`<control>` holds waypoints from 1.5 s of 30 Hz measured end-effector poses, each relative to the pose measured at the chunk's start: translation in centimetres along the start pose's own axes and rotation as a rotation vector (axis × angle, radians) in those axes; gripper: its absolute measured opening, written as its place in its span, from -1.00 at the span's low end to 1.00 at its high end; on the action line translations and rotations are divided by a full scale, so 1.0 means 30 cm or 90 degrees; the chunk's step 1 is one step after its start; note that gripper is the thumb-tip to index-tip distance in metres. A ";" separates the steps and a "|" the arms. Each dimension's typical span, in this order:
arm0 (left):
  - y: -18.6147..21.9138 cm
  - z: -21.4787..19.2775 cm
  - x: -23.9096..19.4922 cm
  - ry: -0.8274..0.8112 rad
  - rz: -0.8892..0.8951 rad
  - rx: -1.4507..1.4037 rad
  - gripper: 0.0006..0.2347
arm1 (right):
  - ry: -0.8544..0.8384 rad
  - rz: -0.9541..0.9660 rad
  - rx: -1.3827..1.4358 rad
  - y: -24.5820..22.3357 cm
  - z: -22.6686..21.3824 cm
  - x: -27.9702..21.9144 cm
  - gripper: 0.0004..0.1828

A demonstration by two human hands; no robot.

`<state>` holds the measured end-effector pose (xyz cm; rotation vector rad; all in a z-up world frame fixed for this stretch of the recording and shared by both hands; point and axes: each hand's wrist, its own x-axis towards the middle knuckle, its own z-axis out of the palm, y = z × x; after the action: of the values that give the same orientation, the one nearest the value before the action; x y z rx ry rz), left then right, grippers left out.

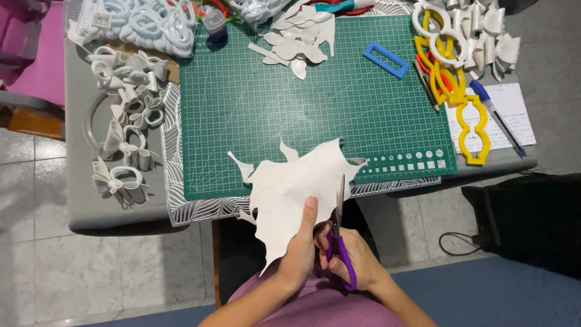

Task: Cutting out intricate shapes from white material using scissors and applying small blue strips.

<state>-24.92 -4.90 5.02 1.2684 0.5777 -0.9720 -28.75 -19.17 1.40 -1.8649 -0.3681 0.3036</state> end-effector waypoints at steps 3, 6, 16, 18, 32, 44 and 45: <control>-0.011 0.001 0.006 -0.001 -0.014 0.001 -0.24 | 0.000 -0.011 0.006 -0.005 -0.001 -0.001 -0.16; -0.014 0.006 0.004 -0.027 0.031 -0.019 -0.25 | 0.027 -0.019 -0.018 -0.012 -0.001 -0.003 -0.17; -0.032 0.021 0.011 0.026 0.025 -0.172 -0.46 | 0.072 -0.034 -0.024 0.002 0.006 -0.017 -0.23; -0.032 0.020 0.006 -0.009 0.024 -0.169 -0.41 | 0.080 -0.041 -0.029 0.004 0.006 -0.017 -0.25; -0.026 0.047 0.034 0.067 0.299 -0.259 -0.53 | 0.080 -0.049 -0.027 -0.002 -0.011 -0.023 -0.26; -0.160 0.077 0.122 0.083 0.257 -0.109 -0.62 | 0.129 -0.046 -0.006 0.141 0.030 -0.061 -0.09; -0.149 0.035 0.124 0.083 0.257 -0.110 -0.62 | 0.128 -0.046 -0.006 0.110 0.020 -0.052 -0.09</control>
<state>-27.01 -6.96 -0.11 1.2373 0.4701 -0.4976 -30.06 -20.25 -1.88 -1.8675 -0.2977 0.0642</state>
